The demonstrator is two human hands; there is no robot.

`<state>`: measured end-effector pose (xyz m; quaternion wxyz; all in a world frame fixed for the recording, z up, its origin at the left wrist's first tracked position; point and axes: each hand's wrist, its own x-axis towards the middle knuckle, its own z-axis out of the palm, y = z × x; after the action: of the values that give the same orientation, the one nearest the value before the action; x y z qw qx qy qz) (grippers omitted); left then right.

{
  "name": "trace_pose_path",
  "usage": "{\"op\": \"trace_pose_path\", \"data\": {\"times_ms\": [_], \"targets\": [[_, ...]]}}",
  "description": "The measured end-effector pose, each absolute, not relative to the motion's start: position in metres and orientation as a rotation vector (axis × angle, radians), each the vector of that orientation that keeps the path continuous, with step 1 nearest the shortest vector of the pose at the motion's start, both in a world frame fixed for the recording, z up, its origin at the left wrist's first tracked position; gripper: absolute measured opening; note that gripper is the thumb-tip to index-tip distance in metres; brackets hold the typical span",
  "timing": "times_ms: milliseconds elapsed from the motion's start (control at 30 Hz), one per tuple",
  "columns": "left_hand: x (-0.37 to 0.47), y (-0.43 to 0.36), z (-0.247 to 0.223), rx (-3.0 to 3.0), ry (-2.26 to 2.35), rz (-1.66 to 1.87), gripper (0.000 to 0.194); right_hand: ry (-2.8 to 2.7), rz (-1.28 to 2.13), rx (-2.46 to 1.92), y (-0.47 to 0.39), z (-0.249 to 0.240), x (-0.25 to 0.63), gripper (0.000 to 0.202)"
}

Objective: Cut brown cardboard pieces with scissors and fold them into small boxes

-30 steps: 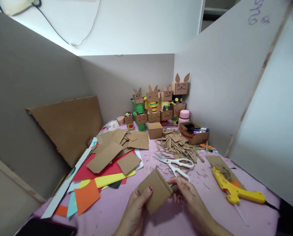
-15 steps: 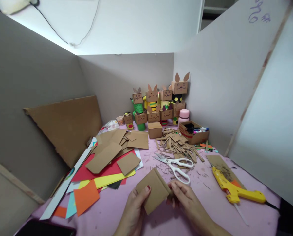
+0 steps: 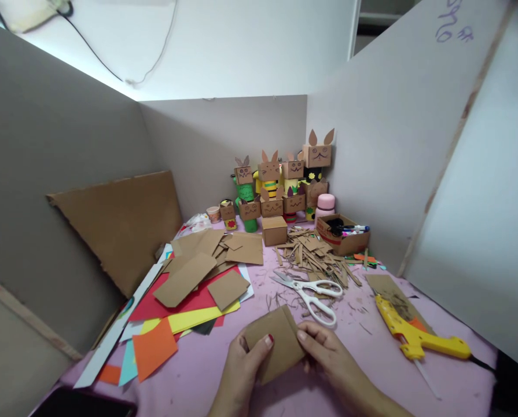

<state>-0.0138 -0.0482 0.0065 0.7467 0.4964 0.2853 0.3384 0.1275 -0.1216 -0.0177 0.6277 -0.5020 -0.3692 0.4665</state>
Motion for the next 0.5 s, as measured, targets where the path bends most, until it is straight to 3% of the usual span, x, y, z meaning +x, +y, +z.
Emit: {"op": "trace_pose_path", "data": {"times_ms": [133, 333, 500], "targets": [[-0.012, -0.043, 0.006, 0.992, 0.654, 0.849, 0.038, -0.791, 0.960, -1.201, -0.119, -0.016, 0.132, 0.040], [-0.025, -0.016, 0.007, 0.654, 0.863, 1.194, 0.015, -0.777, 0.908, -1.297, -0.114, -0.024, 0.133, 0.044], [-0.035, -0.001, 0.007, 0.644, 0.873, 1.238, 0.017, -0.964, 0.807, -1.448, -0.120, -0.024, 0.136, 0.040]]}}
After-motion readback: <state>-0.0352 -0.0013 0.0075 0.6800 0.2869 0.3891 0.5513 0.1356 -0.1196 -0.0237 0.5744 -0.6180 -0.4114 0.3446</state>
